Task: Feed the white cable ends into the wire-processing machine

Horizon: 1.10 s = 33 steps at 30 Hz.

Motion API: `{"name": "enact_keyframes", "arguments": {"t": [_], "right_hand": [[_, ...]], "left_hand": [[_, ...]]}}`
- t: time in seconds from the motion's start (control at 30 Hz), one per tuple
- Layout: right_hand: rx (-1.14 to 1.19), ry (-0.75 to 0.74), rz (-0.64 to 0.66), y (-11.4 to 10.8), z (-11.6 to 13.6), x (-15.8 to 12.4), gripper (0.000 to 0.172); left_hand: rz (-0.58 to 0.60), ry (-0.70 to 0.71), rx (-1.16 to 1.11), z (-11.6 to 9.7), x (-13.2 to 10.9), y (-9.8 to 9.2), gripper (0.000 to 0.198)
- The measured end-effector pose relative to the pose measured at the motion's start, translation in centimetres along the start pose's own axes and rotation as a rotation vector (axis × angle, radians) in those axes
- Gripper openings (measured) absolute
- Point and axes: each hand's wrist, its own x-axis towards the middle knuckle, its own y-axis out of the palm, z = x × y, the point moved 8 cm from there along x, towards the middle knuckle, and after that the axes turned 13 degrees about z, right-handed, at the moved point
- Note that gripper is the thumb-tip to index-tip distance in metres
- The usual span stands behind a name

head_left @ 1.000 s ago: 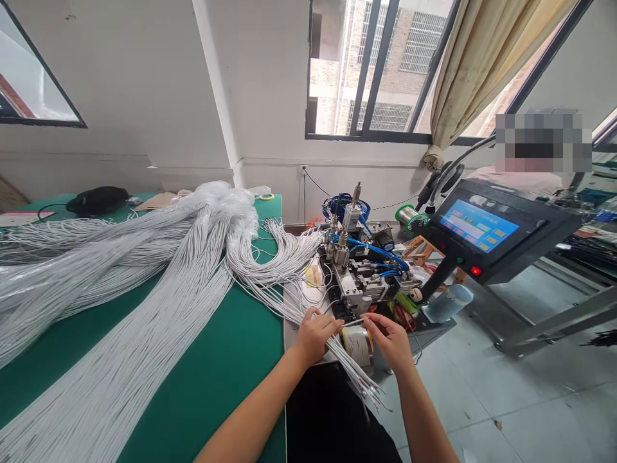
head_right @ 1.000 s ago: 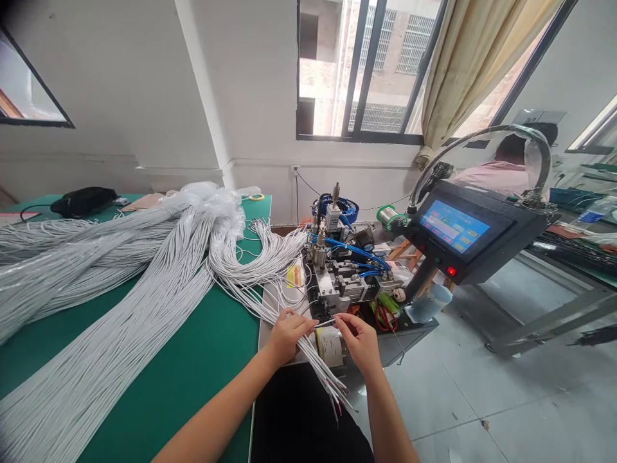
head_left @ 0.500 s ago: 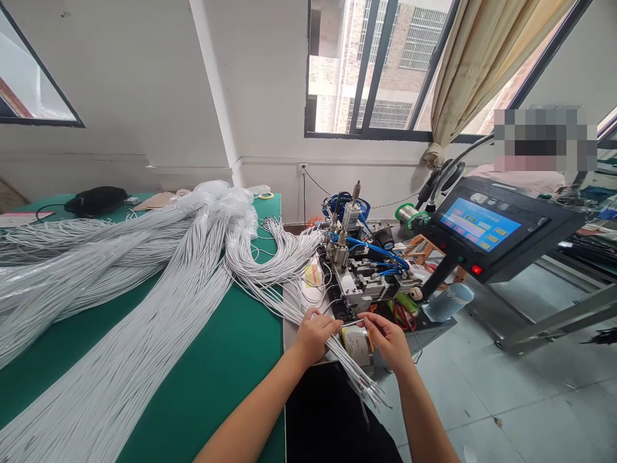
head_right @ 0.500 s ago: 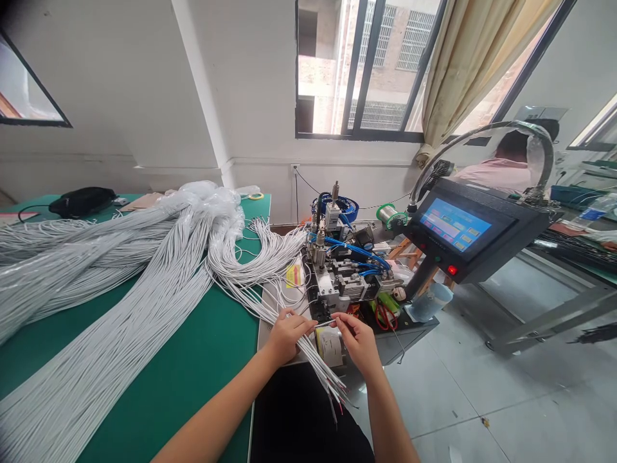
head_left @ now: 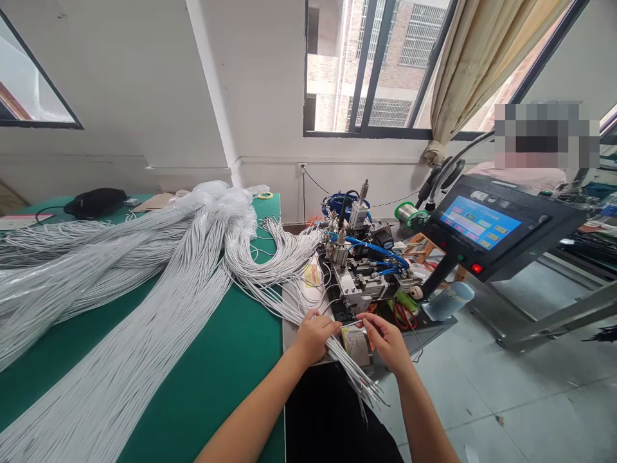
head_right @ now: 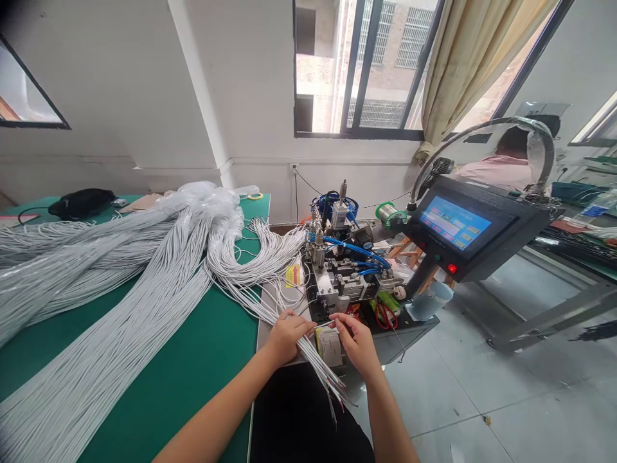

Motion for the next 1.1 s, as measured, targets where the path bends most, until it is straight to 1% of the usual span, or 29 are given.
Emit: {"name": "enact_keyframes", "arguments": {"t": [0.27,0.6,0.7,0.83,0.97,1.1], "right_hand": [[-0.002,0.023,0.012,0.2,-0.8,0.1,0.039],[-0.003,0.037,-0.003,0.4,-1.3,0.1,0.04],[0.024,0.015,-0.048,0.2,-1.2,0.1,0.04],[0.089,0.017,-0.08,0.2,-1.2,0.3,0.043],[0.091,0.006,-0.04,0.6,-1.0,0.5,0.046],[0.1,0.023,0.005,0.7,-1.0,0.4,0.044]], "left_hand": [[0.034,-0.004,0.0,-0.1,0.1,0.1,0.026],[0.074,-0.032,0.021,0.2,0.2,0.7,0.023],[0.059,-0.02,0.015,0.2,0.1,0.6,0.025],[-0.004,-0.011,-0.009,0.1,0.0,-0.2,0.027],[-0.024,-0.018,-0.014,0.0,-0.1,-0.6,0.027],[-0.009,-0.026,-0.008,0.0,-0.1,-0.3,0.026]]}}
